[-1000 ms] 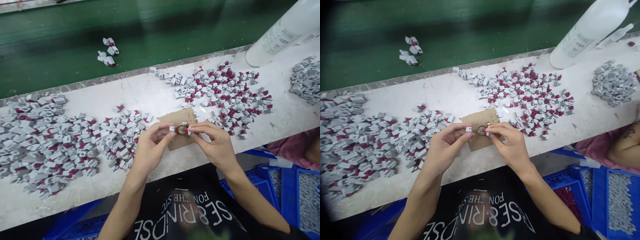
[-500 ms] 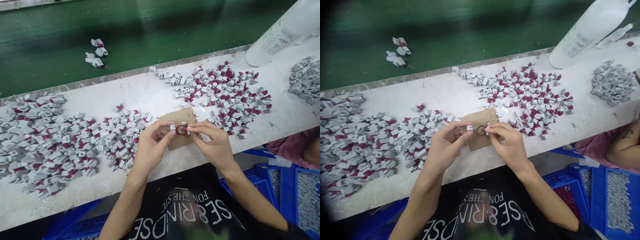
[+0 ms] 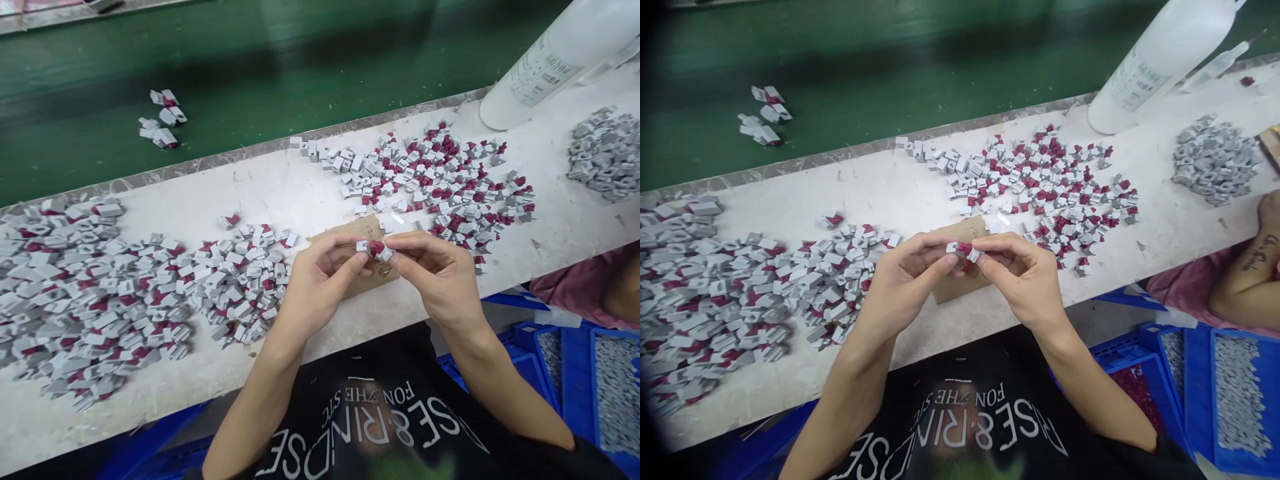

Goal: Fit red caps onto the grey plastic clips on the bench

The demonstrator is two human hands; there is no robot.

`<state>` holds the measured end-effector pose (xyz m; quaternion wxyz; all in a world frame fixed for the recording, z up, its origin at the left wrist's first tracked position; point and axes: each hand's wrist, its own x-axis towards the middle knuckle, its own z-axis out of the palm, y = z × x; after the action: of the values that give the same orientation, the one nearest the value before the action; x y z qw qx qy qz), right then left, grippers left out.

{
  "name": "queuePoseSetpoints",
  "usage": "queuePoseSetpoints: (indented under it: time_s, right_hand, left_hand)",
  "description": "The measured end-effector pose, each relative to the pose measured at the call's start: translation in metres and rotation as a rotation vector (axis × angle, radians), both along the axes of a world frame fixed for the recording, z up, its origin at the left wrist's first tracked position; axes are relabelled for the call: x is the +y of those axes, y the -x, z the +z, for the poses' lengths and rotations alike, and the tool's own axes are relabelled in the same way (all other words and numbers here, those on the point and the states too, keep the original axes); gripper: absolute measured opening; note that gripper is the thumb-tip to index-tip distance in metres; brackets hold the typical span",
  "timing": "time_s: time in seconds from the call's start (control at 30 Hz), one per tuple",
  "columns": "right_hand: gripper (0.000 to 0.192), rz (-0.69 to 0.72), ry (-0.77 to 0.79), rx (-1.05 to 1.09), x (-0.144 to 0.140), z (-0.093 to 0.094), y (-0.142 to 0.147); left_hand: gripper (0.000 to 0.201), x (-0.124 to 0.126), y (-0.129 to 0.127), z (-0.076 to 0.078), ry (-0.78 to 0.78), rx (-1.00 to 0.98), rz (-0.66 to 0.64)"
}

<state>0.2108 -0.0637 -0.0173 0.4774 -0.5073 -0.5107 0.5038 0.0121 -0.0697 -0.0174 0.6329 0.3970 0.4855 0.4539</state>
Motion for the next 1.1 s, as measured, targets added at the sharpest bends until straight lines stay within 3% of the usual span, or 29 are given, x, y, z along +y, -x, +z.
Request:
queuePoseSetpoints:
  time_s: [0.37,0.63,0.7,0.83,0.9,1.0,1.1]
  right_hand:
    - [0.020,0.092,-0.001,0.011,0.001,-0.001,-0.003]
    - [0.014,0.267,0.036,0.078,0.014,-0.001,-0.012]
    - [0.015,0.265,-0.003,-0.046,0.024,-0.004,-0.017]
    - [0.026,0.060,-0.213,-0.616,0.054,-0.014,-0.032]
    - [0.029,0.032,-0.278,-0.838,0.069,-0.020,-0.038]
    - [0.026,0.086,-0.281,-1.000,0.085,-0.029,-0.039]
    - [0.015,0.126,-0.225,-0.999,0.090,-0.033,-0.036]
  left_hand:
    - [0.013,0.000,0.003,-0.002,-0.058,0.037,-0.053]
    - [0.013,0.017,0.019,0.010,-0.165,0.189,-0.274]
    - [0.015,0.029,0.026,0.016,-0.186,0.344,-0.321]
    - [0.022,0.057,0.049,0.019,-0.216,0.897,-0.240]
    - [0.022,0.072,0.063,0.014,-0.189,1.082,-0.238]
    - [0.020,0.089,0.082,0.003,-0.125,1.202,-0.345]
    - [0.015,0.099,0.090,-0.003,-0.086,1.213,-0.414]
